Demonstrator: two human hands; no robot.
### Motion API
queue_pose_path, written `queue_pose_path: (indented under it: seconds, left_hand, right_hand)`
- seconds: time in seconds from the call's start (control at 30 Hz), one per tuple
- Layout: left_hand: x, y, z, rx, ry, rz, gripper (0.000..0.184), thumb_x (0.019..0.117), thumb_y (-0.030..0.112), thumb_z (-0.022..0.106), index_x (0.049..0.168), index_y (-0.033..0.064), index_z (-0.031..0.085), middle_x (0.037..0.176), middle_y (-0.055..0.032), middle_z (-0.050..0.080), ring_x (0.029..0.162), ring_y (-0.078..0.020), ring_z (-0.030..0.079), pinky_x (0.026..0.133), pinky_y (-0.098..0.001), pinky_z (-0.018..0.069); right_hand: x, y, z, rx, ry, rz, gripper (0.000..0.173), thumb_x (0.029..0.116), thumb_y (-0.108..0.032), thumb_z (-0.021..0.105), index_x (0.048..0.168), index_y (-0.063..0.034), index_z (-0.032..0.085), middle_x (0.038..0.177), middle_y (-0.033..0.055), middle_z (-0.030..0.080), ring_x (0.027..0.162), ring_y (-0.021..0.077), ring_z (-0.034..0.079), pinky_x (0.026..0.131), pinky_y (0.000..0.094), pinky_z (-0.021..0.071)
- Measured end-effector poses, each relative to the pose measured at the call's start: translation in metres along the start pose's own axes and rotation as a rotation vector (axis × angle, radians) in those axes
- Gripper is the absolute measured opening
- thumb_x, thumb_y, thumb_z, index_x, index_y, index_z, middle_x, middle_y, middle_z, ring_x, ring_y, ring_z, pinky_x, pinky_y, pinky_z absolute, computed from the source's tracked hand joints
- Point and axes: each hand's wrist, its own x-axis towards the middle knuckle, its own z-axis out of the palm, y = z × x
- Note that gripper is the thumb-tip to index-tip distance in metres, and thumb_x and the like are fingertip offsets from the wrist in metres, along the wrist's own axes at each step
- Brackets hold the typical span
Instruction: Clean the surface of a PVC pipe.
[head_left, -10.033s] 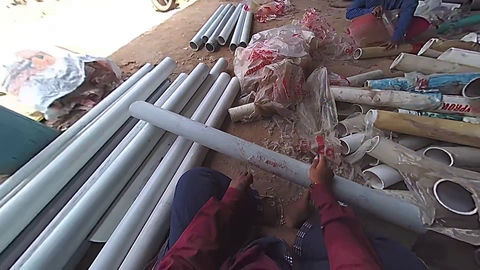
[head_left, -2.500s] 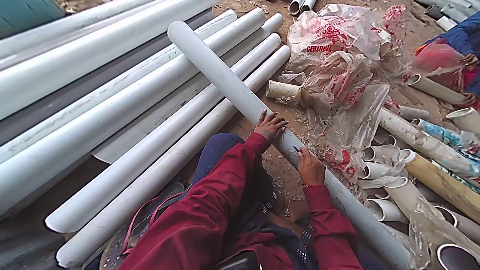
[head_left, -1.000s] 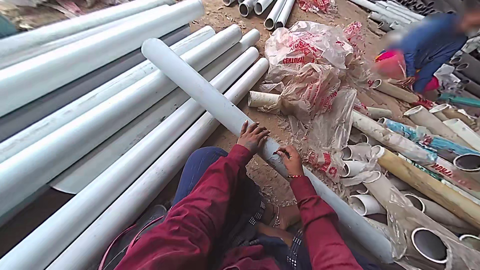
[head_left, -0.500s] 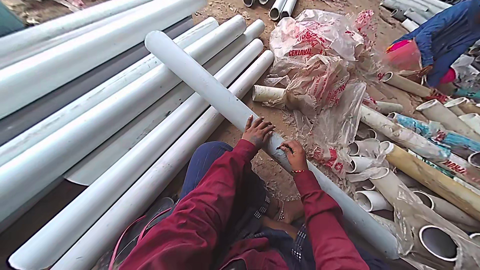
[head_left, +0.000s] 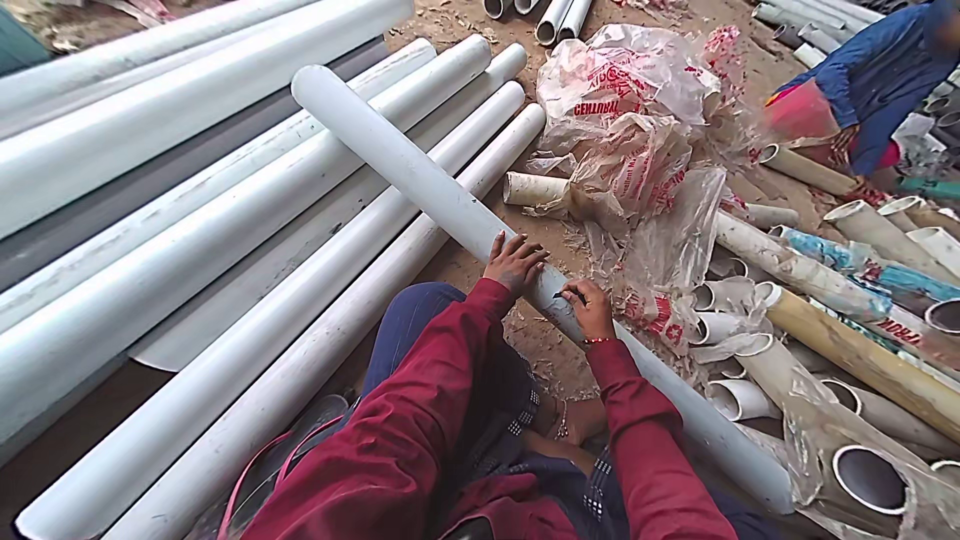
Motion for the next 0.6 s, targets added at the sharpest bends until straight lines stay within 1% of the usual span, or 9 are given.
queue_pose_path:
  seconds: [0.07, 0.1, 0.13, 0.23, 0.27, 0.33, 0.43, 0.53, 0.6]
  left_hand:
    - [0.0, -0.001, 0.001, 0.002, 0.02, 0.007, 0.035, 0.1081, 0.028, 0.047, 0.133, 0.0209, 0.07, 0.141, -0.0023, 0.065, 0.145, -0.0329, 0.046, 0.121, -0.0656, 0.0154]
    - [0.0, -0.002, 0.002, 0.007, 0.031, 0.012, 0.035, 0.1079, 0.028, 0.047, 0.132, 0.0209, 0.071, 0.14, -0.0024, 0.065, 0.144, -0.033, 0.046, 0.121, -0.0658, 0.0161]
    - [0.0, -0.002, 0.002, 0.007, 0.035, 0.017, 0.034, 0.1075, 0.027, 0.048, 0.132, 0.0205, 0.071, 0.139, -0.0031, 0.066, 0.144, -0.0334, 0.047, 0.121, -0.0662, 0.0164]
    - [0.001, 0.004, -0.006, -0.008, -0.034, -0.014, 0.035, 0.1079, 0.025, 0.047, 0.134, 0.0198, 0.069, 0.143, -0.0044, 0.063, 0.147, -0.0334, 0.042, 0.122, -0.0658, 0.0112]
    - [0.001, 0.005, -0.006, -0.007, -0.034, -0.017, 0.035, 0.1078, 0.025, 0.048, 0.134, 0.0194, 0.07, 0.142, -0.0048, 0.063, 0.146, -0.0338, 0.043, 0.122, -0.0663, 0.0112]
    - [0.001, 0.005, -0.005, -0.006, -0.021, -0.016, 0.034, 0.1074, 0.024, 0.048, 0.133, 0.0189, 0.071, 0.141, -0.0054, 0.064, 0.146, -0.0344, 0.043, 0.121, -0.0668, 0.0114]
    - [0.002, 0.005, -0.008, -0.007, -0.055, -0.03, 0.035, 0.1078, 0.025, 0.047, 0.135, 0.0202, 0.069, 0.143, -0.0046, 0.063, 0.148, -0.0335, 0.041, 0.122, -0.0659, 0.0095]
    - [0.002, 0.004, -0.009, -0.001, -0.064, -0.033, 0.035, 0.1082, 0.026, 0.047, 0.136, 0.0203, 0.068, 0.144, -0.0046, 0.062, 0.148, -0.033, 0.04, 0.122, -0.0659, 0.0095]
    - [0.001, 0.005, -0.008, 0.004, -0.061, -0.031, 0.036, 0.1084, 0.026, 0.046, 0.136, 0.0209, 0.068, 0.144, -0.0044, 0.062, 0.148, -0.033, 0.041, 0.122, -0.0659, 0.0098]
  right_hand:
    - [-0.001, 0.004, -0.003, -0.014, -0.028, -0.044, 0.012, 0.0927, 0.0, 0.066, 0.095, 0.005, 0.077, 0.099, 0.0226, 0.074, 0.102, 0.0388, 0.069, 0.097, 0.0509, 0.0509]
    - [-0.001, 0.004, -0.006, -0.005, -0.044, -0.034, 0.012, 0.0924, 0.001, 0.066, 0.095, 0.0054, 0.077, 0.101, 0.023, 0.074, 0.103, 0.0387, 0.068, 0.098, 0.0505, 0.0504]
    - [-0.002, 0.003, -0.009, 0.019, -0.058, 0.005, 0.012, 0.0927, 0.001, 0.066, 0.096, 0.0065, 0.076, 0.103, 0.0236, 0.074, 0.105, 0.0372, 0.068, 0.099, 0.0483, 0.0502]
    - [0.001, -0.006, -0.013, 0.089, -0.038, 0.16, 0.014, 0.0957, 0.001, 0.065, 0.103, 0.0087, 0.074, 0.108, 0.0232, 0.072, 0.105, 0.0279, 0.067, 0.097, 0.0392, 0.0515]
    - [0.001, -0.009, -0.012, 0.095, -0.034, 0.184, 0.014, 0.0965, 0.0, 0.065, 0.104, 0.0084, 0.073, 0.108, 0.0226, 0.072, 0.105, 0.0273, 0.067, 0.097, 0.0389, 0.0509]
    - [0.001, -0.012, -0.007, 0.061, -0.02, 0.156, 0.015, 0.096, -0.002, 0.066, 0.103, 0.0075, 0.075, 0.106, 0.0233, 0.073, 0.107, 0.0329, 0.067, 0.101, 0.0447, 0.0489]
    - [-0.001, -0.008, 0.001, 0.0, 0.028, 0.057, 0.014, 0.0949, -0.002, 0.067, 0.1, 0.0065, 0.076, 0.102, 0.0235, 0.074, 0.104, 0.0389, 0.068, 0.099, 0.0509, 0.0489]
    - [0.0, -0.007, 0.0, -0.023, -0.007, 0.023, 0.013, 0.0947, -0.001, 0.066, 0.099, 0.0054, 0.077, 0.103, 0.0234, 0.074, 0.105, 0.0397, 0.068, 0.1, 0.0525, 0.0488]
    - [0.001, -0.008, -0.007, -0.013, -0.071, 0.039, 0.013, 0.0942, 0.0, 0.066, 0.099, 0.0055, 0.077, 0.104, 0.024, 0.073, 0.106, 0.0388, 0.067, 0.1, 0.0504, 0.0486]
